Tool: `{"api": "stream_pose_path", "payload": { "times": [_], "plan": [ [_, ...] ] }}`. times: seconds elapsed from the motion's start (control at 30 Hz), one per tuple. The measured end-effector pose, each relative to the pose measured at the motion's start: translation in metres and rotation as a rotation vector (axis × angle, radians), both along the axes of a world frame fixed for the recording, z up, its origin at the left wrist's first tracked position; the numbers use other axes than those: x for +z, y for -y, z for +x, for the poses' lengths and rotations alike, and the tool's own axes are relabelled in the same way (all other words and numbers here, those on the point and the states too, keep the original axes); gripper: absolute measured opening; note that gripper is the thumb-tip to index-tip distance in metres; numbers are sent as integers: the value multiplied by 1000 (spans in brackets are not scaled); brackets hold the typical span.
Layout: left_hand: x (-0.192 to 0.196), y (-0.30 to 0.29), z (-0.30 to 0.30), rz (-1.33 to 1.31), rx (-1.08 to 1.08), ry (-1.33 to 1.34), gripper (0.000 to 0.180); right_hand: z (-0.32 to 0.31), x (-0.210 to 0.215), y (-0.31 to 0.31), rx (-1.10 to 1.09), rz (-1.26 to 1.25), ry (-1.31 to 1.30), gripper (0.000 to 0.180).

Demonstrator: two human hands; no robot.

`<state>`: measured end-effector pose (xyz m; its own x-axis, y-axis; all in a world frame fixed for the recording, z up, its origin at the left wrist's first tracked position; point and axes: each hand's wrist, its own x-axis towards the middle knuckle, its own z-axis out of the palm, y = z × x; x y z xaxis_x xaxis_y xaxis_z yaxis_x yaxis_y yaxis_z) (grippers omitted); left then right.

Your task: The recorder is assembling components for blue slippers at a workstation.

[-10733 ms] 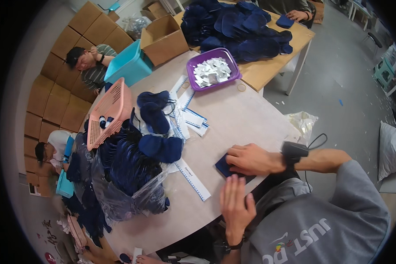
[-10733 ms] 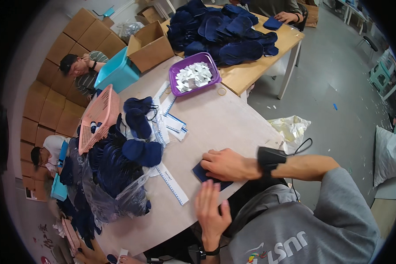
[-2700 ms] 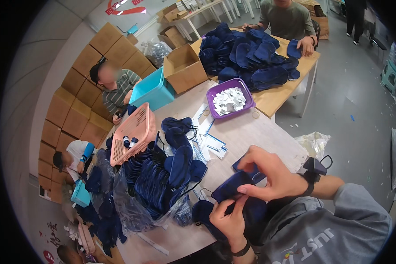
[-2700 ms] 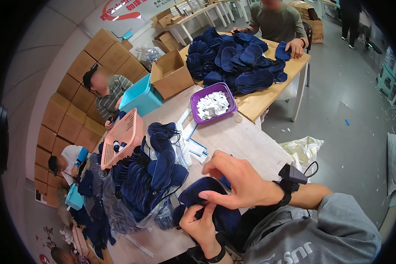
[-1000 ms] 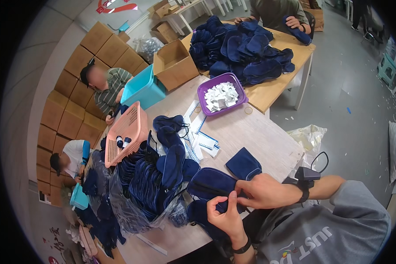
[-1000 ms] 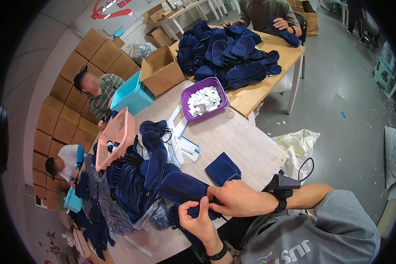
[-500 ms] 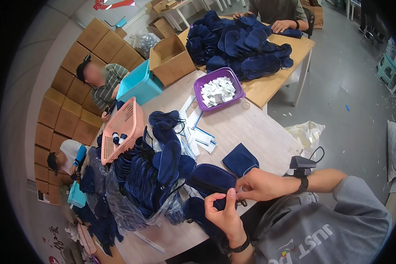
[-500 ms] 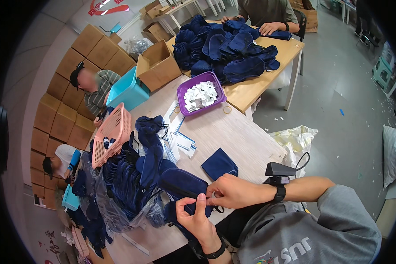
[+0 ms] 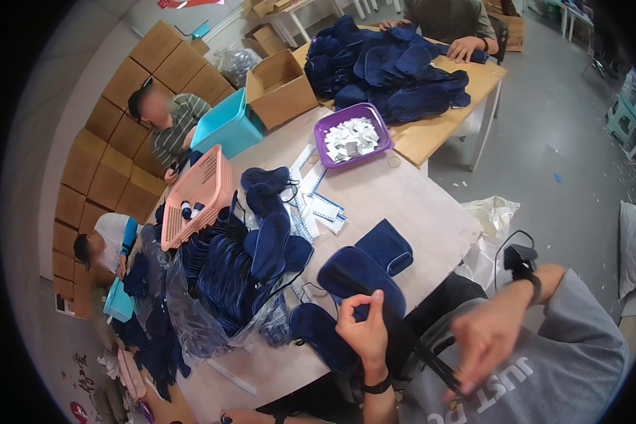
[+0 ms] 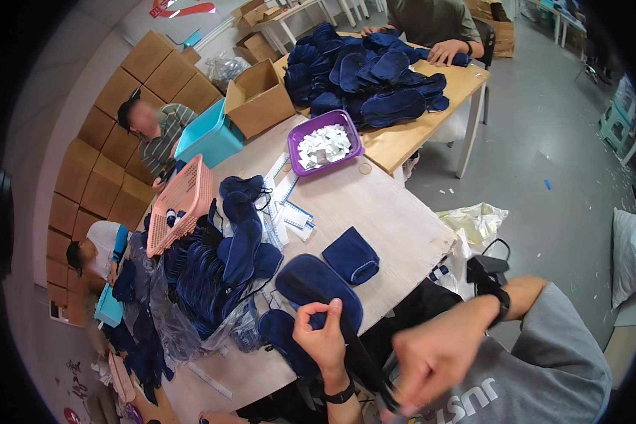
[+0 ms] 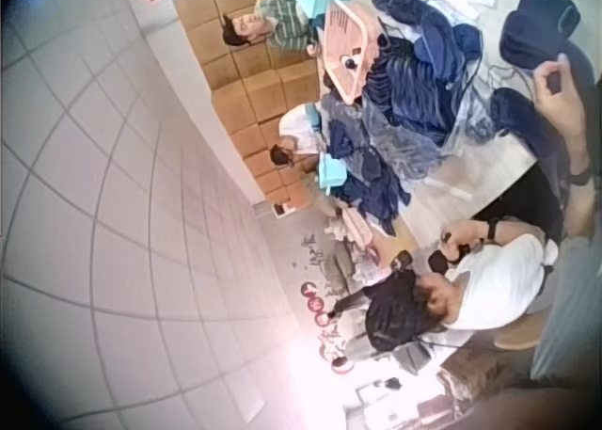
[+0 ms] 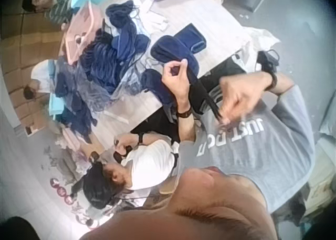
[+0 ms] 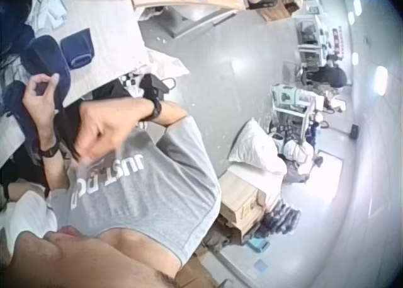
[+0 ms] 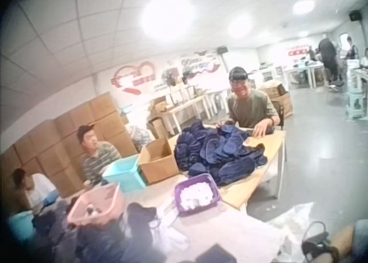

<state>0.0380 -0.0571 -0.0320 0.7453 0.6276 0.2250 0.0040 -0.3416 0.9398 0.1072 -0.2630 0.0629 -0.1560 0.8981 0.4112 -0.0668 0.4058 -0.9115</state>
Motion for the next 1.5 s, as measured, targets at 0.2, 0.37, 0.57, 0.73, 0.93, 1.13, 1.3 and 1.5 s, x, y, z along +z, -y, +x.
{"api": "stream_pose_path", "payload": {
  "times": [0.2,0.37,0.57,0.73,0.93,1.13,1.3,1.5],
  "plan": [
    [-1,27,-31,81,-241,-3,23,54,-16,-52,-508,-525,-440,20],
    [10,36,-34,13,-76,190,24,75,-47,-71,-460,-648,-480,21],
    [-8,8,-35,75,-232,-55,23,82,-64,-75,-571,-715,-127,27],
    [-40,-25,-25,47,-243,-199,25,81,-87,-45,-1187,-413,762,42],
    [-19,-25,-15,119,-272,-454,41,42,-128,-8,-871,-323,1135,72],
    [-33,-19,-18,498,-77,-293,63,31,-113,11,-833,-330,1270,51],
    [-44,-31,-31,183,51,-211,46,51,-77,-19,-1104,-382,804,43],
    [-50,-33,-23,162,15,-182,26,45,-108,-69,-1139,-111,1011,39]
  ]
}}
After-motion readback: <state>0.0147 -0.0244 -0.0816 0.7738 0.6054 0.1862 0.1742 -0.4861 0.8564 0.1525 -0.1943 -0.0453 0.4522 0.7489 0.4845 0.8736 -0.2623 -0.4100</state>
